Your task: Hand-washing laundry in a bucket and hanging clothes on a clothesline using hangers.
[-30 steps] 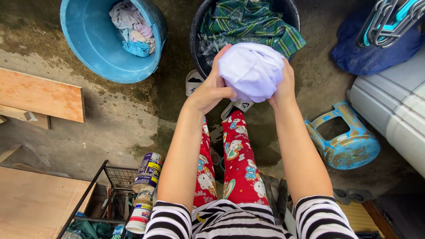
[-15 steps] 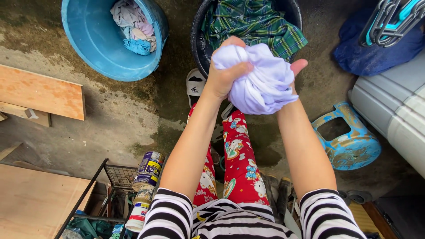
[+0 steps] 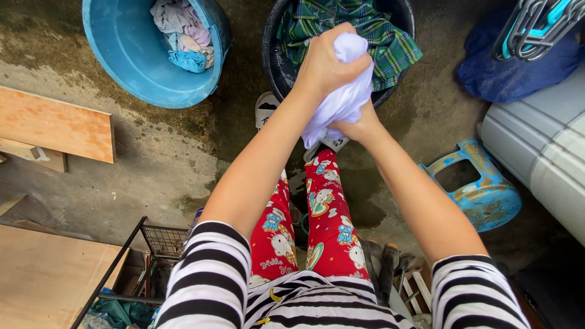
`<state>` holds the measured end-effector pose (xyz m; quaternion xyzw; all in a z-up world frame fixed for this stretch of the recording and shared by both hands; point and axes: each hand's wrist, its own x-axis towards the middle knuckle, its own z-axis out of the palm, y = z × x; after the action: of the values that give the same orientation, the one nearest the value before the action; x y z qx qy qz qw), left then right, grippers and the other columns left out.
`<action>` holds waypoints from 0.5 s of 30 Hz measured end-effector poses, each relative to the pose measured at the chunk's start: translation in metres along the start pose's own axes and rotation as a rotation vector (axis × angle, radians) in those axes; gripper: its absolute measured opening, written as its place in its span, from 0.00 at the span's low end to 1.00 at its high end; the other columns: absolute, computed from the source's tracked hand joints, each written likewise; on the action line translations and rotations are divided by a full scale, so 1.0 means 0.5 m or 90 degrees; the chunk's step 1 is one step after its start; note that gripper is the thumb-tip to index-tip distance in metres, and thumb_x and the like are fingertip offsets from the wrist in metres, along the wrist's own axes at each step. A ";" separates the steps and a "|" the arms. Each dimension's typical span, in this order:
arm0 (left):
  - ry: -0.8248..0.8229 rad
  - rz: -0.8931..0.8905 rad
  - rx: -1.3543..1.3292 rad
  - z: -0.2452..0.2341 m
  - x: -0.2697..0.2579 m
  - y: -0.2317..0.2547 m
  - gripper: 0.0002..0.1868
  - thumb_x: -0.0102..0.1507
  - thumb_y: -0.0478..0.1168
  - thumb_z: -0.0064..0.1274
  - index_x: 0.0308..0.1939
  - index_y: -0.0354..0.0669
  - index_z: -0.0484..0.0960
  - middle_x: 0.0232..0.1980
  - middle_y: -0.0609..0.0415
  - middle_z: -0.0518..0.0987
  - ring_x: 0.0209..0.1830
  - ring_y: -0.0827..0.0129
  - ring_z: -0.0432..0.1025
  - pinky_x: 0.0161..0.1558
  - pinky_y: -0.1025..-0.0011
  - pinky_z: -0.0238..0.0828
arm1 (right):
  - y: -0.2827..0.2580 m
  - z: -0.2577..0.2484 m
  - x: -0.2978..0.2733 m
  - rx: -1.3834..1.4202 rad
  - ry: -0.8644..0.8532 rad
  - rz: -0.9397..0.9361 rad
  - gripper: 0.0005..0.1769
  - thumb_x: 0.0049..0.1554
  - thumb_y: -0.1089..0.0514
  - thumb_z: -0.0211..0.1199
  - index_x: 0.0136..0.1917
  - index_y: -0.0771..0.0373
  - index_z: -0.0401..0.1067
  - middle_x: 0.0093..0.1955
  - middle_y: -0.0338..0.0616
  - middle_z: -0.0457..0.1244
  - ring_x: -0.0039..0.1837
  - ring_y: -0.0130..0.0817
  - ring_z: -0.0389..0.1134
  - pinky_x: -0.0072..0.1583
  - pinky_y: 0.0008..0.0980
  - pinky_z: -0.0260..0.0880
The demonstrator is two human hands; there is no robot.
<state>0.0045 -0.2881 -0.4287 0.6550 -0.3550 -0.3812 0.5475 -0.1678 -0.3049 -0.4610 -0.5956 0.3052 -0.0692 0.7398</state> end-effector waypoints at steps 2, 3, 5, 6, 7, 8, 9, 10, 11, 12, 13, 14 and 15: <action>0.036 0.005 0.077 0.005 0.009 -0.008 0.16 0.51 0.45 0.67 0.36 0.42 0.81 0.30 0.52 0.84 0.30 0.69 0.81 0.36 0.71 0.78 | 0.014 0.011 0.016 -0.091 0.042 -0.083 0.45 0.45 0.62 0.79 0.72 0.67 0.62 0.68 0.47 0.65 0.70 0.40 0.67 0.70 0.38 0.68; 0.073 -0.007 0.088 0.009 0.011 -0.014 0.17 0.50 0.46 0.67 0.37 0.43 0.81 0.30 0.51 0.84 0.31 0.65 0.82 0.36 0.69 0.78 | 0.024 0.012 0.020 -0.148 0.088 -0.095 0.42 0.44 0.62 0.79 0.69 0.67 0.65 0.65 0.48 0.67 0.68 0.40 0.69 0.68 0.38 0.70; 0.110 -0.015 0.098 0.014 0.013 -0.031 0.18 0.49 0.46 0.66 0.37 0.43 0.82 0.30 0.49 0.84 0.32 0.61 0.82 0.37 0.67 0.78 | 0.046 0.013 0.019 -0.207 0.136 -0.108 0.39 0.42 0.62 0.78 0.66 0.66 0.68 0.63 0.49 0.69 0.65 0.40 0.72 0.67 0.38 0.72; 0.117 -0.032 0.080 0.014 0.012 -0.041 0.17 0.50 0.47 0.67 0.38 0.44 0.82 0.31 0.50 0.85 0.32 0.60 0.83 0.38 0.67 0.79 | 0.056 0.015 0.015 -0.238 0.153 -0.115 0.39 0.41 0.62 0.78 0.65 0.65 0.69 0.62 0.49 0.70 0.65 0.39 0.73 0.66 0.38 0.73; 0.130 -0.048 0.062 0.013 0.013 -0.048 0.17 0.52 0.47 0.67 0.39 0.44 0.82 0.32 0.50 0.86 0.32 0.60 0.84 0.39 0.66 0.81 | 0.063 0.015 0.014 -0.269 0.165 -0.123 0.39 0.39 0.62 0.78 0.64 0.63 0.70 0.60 0.48 0.71 0.64 0.38 0.74 0.66 0.37 0.74; 0.133 -0.044 0.060 0.007 0.000 -0.033 0.17 0.52 0.47 0.67 0.39 0.44 0.82 0.32 0.50 0.86 0.32 0.60 0.84 0.39 0.66 0.81 | 0.020 0.023 0.003 -0.273 0.164 -0.128 0.39 0.39 0.62 0.78 0.64 0.63 0.70 0.60 0.48 0.71 0.64 0.38 0.74 0.66 0.37 0.74; 0.134 -0.044 0.070 -0.002 -0.012 -0.015 0.24 0.52 0.50 0.69 0.45 0.43 0.79 0.36 0.49 0.86 0.37 0.61 0.83 0.43 0.67 0.80 | -0.026 0.033 -0.006 -0.278 0.182 -0.123 0.44 0.39 0.62 0.79 0.67 0.63 0.65 0.62 0.48 0.69 0.66 0.38 0.73 0.67 0.37 0.73; 0.135 -0.045 0.080 -0.013 -0.026 0.006 0.31 0.52 0.53 0.71 0.50 0.42 0.76 0.41 0.47 0.86 0.42 0.62 0.83 0.47 0.67 0.79 | -0.076 0.045 -0.017 -0.282 0.201 -0.118 0.49 0.39 0.61 0.80 0.70 0.63 0.61 0.64 0.48 0.68 0.67 0.38 0.72 0.68 0.37 0.72; 0.139 -0.036 0.079 -0.020 -0.048 0.004 0.31 0.52 0.53 0.71 0.50 0.42 0.76 0.41 0.47 0.86 0.42 0.62 0.83 0.47 0.67 0.79 | -0.100 0.051 -0.032 -0.286 0.201 -0.127 0.49 0.39 0.61 0.80 0.70 0.63 0.61 0.64 0.48 0.68 0.67 0.38 0.72 0.68 0.37 0.72; 0.110 -0.098 -0.059 -0.029 -0.071 0.005 0.36 0.56 0.54 0.70 0.58 0.38 0.72 0.51 0.44 0.83 0.51 0.62 0.79 0.54 0.67 0.76 | -0.129 0.060 -0.049 -0.219 0.197 -0.128 0.55 0.41 0.62 0.80 0.75 0.64 0.54 0.68 0.48 0.65 0.70 0.39 0.68 0.70 0.36 0.68; 0.080 -0.153 -0.196 -0.039 -0.082 0.010 0.42 0.59 0.56 0.69 0.65 0.33 0.67 0.61 0.41 0.80 0.60 0.63 0.76 0.60 0.67 0.73 | -0.164 0.063 -0.058 -0.156 0.192 -0.134 0.61 0.42 0.63 0.79 0.80 0.64 0.47 0.72 0.48 0.61 0.73 0.39 0.64 0.72 0.36 0.65; 0.084 -0.137 -0.197 -0.056 -0.109 0.047 0.42 0.59 0.56 0.69 0.65 0.33 0.67 0.61 0.41 0.80 0.60 0.63 0.76 0.60 0.67 0.73 | -0.191 0.069 -0.071 -0.162 0.190 -0.150 0.61 0.42 0.63 0.79 0.80 0.64 0.47 0.72 0.48 0.61 0.73 0.39 0.64 0.72 0.36 0.65; 0.077 -0.085 -0.116 -0.076 -0.139 0.083 0.47 0.58 0.52 0.72 0.67 0.28 0.62 0.62 0.38 0.77 0.61 0.61 0.74 0.61 0.67 0.71 | -0.218 0.077 -0.084 -0.097 0.144 -0.151 0.61 0.45 0.65 0.77 0.82 0.63 0.43 0.77 0.48 0.57 0.77 0.37 0.60 0.75 0.35 0.61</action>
<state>0.0046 -0.2161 -0.3761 0.6464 -0.2412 -0.4071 0.5986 -0.1525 -0.2838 -0.3410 -0.6700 0.3185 -0.1991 0.6403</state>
